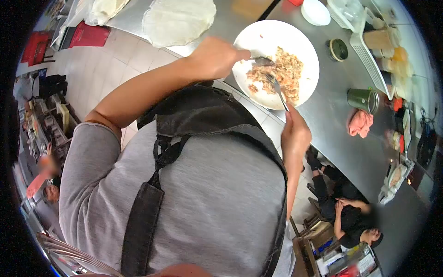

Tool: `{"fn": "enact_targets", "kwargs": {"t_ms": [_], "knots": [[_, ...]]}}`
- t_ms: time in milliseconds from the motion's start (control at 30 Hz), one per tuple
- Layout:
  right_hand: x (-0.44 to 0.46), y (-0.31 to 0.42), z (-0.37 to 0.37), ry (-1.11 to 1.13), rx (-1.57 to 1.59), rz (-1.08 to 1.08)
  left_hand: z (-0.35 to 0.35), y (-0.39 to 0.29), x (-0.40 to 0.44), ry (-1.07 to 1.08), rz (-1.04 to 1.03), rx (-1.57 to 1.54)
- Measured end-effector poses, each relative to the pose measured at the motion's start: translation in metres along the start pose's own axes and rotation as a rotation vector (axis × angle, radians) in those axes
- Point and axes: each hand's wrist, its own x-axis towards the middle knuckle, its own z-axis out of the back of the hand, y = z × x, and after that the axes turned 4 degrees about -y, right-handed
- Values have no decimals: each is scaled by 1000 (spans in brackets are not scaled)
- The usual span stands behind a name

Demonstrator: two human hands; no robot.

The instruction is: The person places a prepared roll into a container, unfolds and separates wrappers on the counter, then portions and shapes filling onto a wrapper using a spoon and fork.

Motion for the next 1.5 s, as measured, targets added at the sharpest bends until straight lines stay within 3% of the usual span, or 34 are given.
{"fn": "enact_targets", "kwargs": {"t_ms": [167, 233, 400, 500, 633, 700, 900, 1000, 1067, 1300, 1367, 1500], "knots": [[8, 4, -7, 20, -81, -88, -14, -1, 9, -4, -28, -46], [4, 0, 1, 0, 10, -25, 1, -1, 9, 32, -45, 106], [-3, 2, 10, 4, 50, -66, 3, -4, 3, 62, 5, 60], [14, 12, -9, -11, -130, -84, -15, 2, 5, 48, -11, 47], [11, 8, 2, -4, 1, -86, 5, 3, 2, 24, 7, 67], [6, 7, 16, 30, 102, -211, 12, -3, 1, 22, -5, 49], [-1, -7, 30, 74, 175, -88, -9, 4, 3, 14, -65, 59], [-5, 5, 26, 234, 266, -21, 10, 3, -8, -38, -54, 96], [-4, 7, 7, 186, 167, -7, 21, 9, -16, -123, -84, 54], [9, -11, 2, -12, -9, 92, 10, 3, -26, -70, -141, 60], [2, -24, 18, 61, 95, -167, -12, 10, -21, -7, -65, 78], [-9, -36, 41, 41, 217, -154, 7, -2, -6, -124, -55, 94]]}}
